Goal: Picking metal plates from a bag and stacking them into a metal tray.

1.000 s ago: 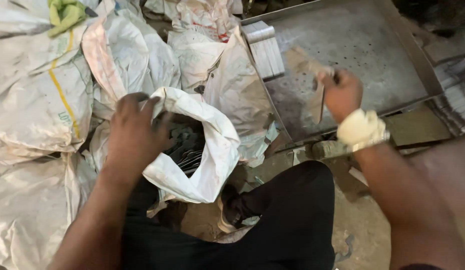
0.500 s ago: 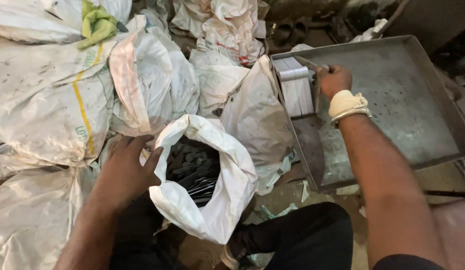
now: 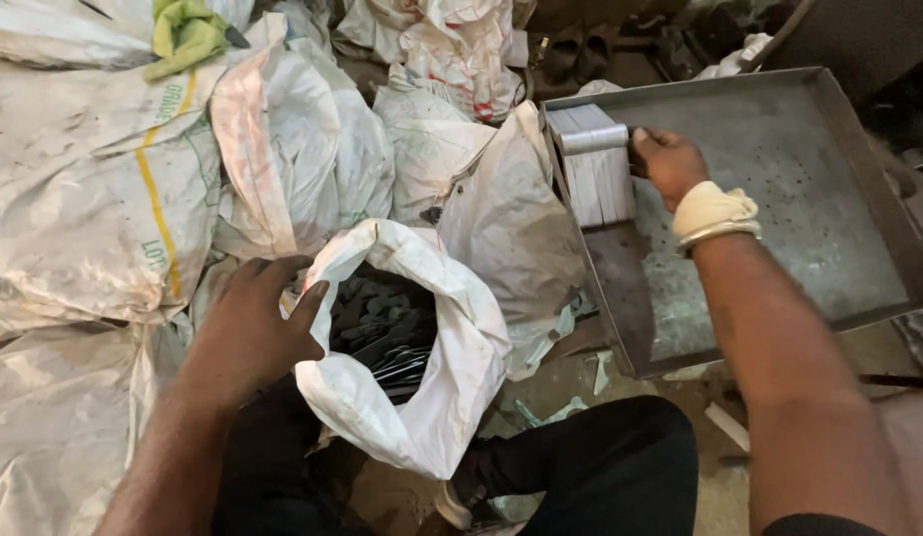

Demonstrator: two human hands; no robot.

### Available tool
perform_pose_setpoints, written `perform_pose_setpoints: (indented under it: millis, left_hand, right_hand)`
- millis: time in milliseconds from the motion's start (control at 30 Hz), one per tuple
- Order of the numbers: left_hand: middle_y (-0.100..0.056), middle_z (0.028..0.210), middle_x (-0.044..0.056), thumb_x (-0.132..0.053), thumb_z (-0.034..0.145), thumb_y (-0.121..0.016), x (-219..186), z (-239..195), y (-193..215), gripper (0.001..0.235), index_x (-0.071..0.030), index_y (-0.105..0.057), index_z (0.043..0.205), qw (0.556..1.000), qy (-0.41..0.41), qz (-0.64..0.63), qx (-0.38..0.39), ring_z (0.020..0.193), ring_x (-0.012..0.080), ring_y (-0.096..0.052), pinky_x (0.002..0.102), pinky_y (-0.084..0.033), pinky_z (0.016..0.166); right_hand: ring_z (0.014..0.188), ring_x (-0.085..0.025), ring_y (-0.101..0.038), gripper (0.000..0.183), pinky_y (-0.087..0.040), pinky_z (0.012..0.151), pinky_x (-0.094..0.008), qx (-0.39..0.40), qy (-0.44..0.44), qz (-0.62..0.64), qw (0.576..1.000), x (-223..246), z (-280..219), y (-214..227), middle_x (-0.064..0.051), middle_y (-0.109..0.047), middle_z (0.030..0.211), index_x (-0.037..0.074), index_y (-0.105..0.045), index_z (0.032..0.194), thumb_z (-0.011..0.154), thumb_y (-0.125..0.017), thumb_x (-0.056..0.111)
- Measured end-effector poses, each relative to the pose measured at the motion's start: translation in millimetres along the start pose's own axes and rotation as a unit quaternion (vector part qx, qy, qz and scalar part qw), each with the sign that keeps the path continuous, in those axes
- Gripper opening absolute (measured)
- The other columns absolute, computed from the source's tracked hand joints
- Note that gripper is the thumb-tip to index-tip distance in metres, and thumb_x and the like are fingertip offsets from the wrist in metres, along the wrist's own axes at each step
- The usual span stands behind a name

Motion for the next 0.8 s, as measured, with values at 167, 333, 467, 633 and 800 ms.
perform_pose_setpoints:
  millis: [167, 333, 467, 633, 800]
  left_hand:
    - [-0.065, 0.125, 0.022, -0.029, 0.082, -0.078, 12, 0, 7, 0.054, -0.009, -0.066, 0.131, 1.0, 0.013, -0.016, -0.01, 0.122, 0.0424, -0.056, 0.051, -0.045, 0.102]
    - [-0.065, 0.125, 0.024, -0.03, 0.081, -0.077, 19, 13, 8, 0.057, -0.007, -0.065, 0.132, 1.0, 0.02, -0.014, -0.007, 0.12, 0.0422, -0.059, 0.049, -0.047, 0.101]
    - [-0.07, 0.115, 0.026, -0.037, 0.092, -0.073, 38, 29, -11, 0.049, -0.005, -0.068, 0.129, 0.999, 0.013, -0.033, -0.019, 0.107, 0.0432, -0.067, 0.05, -0.052, 0.094]
    - [-0.07, 0.113, 0.027, -0.042, 0.09, -0.073, 50, 43, -32, 0.057, -0.001, -0.065, 0.128, 0.999, 0.01, -0.036, -0.023, 0.103, 0.0435, -0.068, 0.05, -0.053, 0.089]
    - [-0.068, 0.112, 0.025, -0.056, 0.086, -0.074, 38, 42, -52, 0.066, 0.001, -0.065, 0.118, 0.993, 0.073, 0.055, 0.069, 0.105, 0.0414, -0.066, 0.051, -0.053, 0.088]
  right_hand:
    - [0.099, -0.019, -0.069, 0.034, -0.057, 0.09, -0.035, -0.001, -0.021, -0.027, 0.999, 2, -14, -5, -0.009, -0.073, 0.116, -0.003, -0.069, 0.127, 0.102, -0.068, 0.021]
    - [0.097, -0.019, -0.068, 0.034, -0.055, 0.087, -0.035, -0.048, -0.015, -0.116, 0.992, -6, -8, -1, -0.01, -0.075, 0.113, -0.001, -0.073, 0.122, 0.1, -0.072, 0.025]
    - [0.108, -0.022, -0.064, 0.041, -0.049, 0.095, -0.038, -0.019, 0.026, -0.211, 0.977, -19, -2, 15, -0.013, -0.071, 0.123, 0.0, -0.069, 0.129, 0.105, -0.07, 0.032]
    - [0.112, -0.025, -0.068, 0.036, -0.052, 0.096, -0.039, -0.135, 0.148, -0.264, 0.944, 36, -73, -43, -0.016, -0.071, 0.127, -0.002, -0.067, 0.131, 0.11, -0.065, 0.027]
    - [0.09, -0.014, -0.069, 0.015, -0.062, 0.077, -0.033, 0.146, 0.177, 0.056, 0.972, 54, -207, -175, -0.004, -0.069, 0.11, 0.006, -0.059, 0.115, 0.101, -0.057, 0.004]
Point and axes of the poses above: each hand's wrist, its own z-axis towards the middle knuckle, its own y-axis out of the back of the hand, x = y × z, the point moved 3 cm from there along z, towards the middle knuckle
